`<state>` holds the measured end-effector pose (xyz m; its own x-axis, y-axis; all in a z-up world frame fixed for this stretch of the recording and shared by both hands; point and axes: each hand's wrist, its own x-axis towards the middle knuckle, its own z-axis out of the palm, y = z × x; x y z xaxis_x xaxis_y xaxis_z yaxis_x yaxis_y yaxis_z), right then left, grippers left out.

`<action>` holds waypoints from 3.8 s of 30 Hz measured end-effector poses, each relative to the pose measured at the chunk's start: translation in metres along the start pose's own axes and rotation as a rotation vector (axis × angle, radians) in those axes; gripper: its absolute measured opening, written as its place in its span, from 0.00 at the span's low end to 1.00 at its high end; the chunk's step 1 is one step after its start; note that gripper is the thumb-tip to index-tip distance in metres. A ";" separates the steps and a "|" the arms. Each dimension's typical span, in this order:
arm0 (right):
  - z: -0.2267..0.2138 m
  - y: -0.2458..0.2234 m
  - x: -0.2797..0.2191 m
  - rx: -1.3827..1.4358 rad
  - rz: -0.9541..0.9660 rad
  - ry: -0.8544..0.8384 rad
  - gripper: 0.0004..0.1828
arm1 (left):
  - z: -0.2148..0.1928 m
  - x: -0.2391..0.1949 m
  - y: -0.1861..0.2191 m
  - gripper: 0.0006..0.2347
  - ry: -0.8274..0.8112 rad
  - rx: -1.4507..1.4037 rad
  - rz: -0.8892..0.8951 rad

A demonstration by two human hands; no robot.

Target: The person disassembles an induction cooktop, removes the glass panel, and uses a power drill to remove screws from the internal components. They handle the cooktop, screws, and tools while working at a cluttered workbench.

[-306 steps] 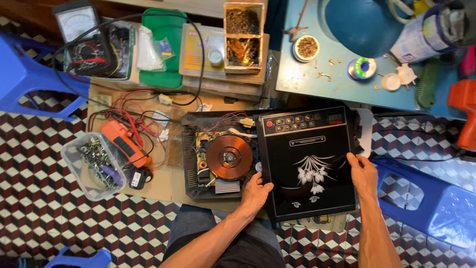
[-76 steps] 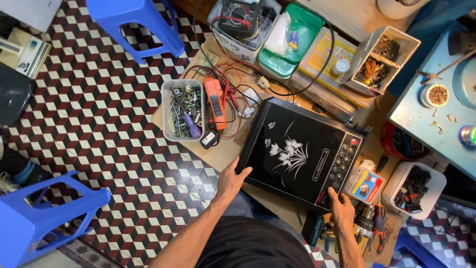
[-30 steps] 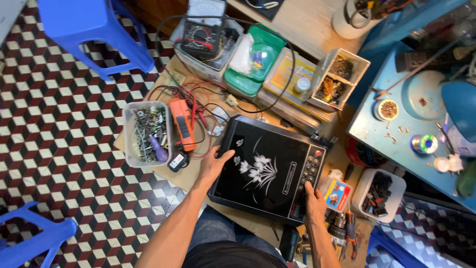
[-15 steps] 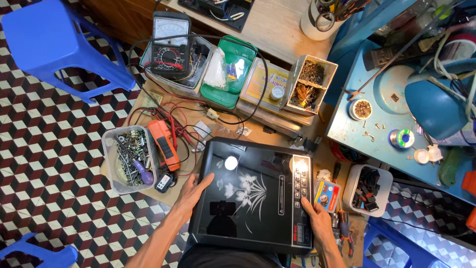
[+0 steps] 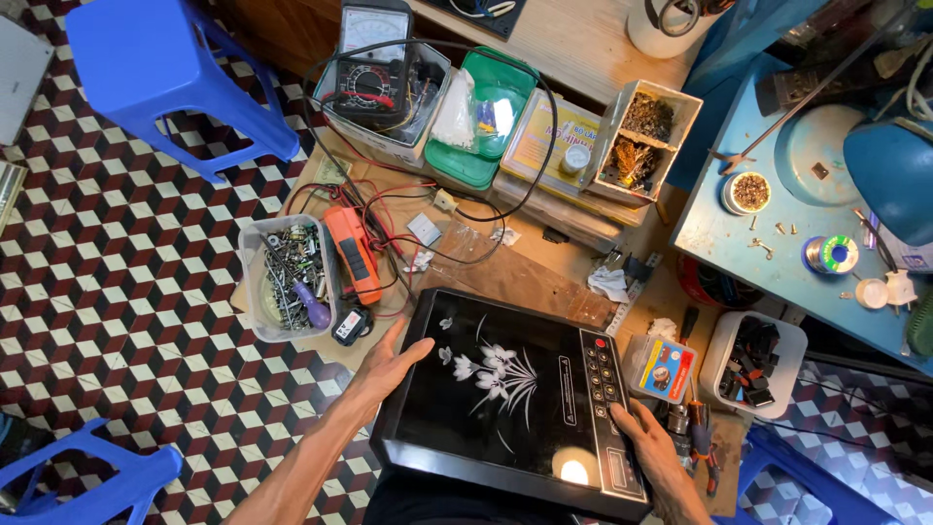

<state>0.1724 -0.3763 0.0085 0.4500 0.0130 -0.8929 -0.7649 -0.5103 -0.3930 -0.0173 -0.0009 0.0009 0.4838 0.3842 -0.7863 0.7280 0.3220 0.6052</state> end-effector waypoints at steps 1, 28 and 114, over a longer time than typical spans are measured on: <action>-0.003 -0.002 -0.003 0.022 -0.017 -0.016 0.40 | -0.003 0.000 -0.001 0.42 -0.035 -0.008 0.037; -0.021 -0.046 0.016 0.544 -0.248 -0.230 0.30 | -0.015 -0.013 0.063 0.36 -0.068 0.295 0.575; -0.022 -0.242 0.061 -0.091 -1.121 0.771 0.09 | 0.018 0.166 -0.077 0.50 0.144 0.436 -0.393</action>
<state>0.3948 -0.2707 0.0534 0.9675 -0.0095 0.2529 0.1972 -0.5978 -0.7770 0.0158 0.0231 -0.1785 0.0895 0.4312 -0.8978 0.9856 0.0914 0.1421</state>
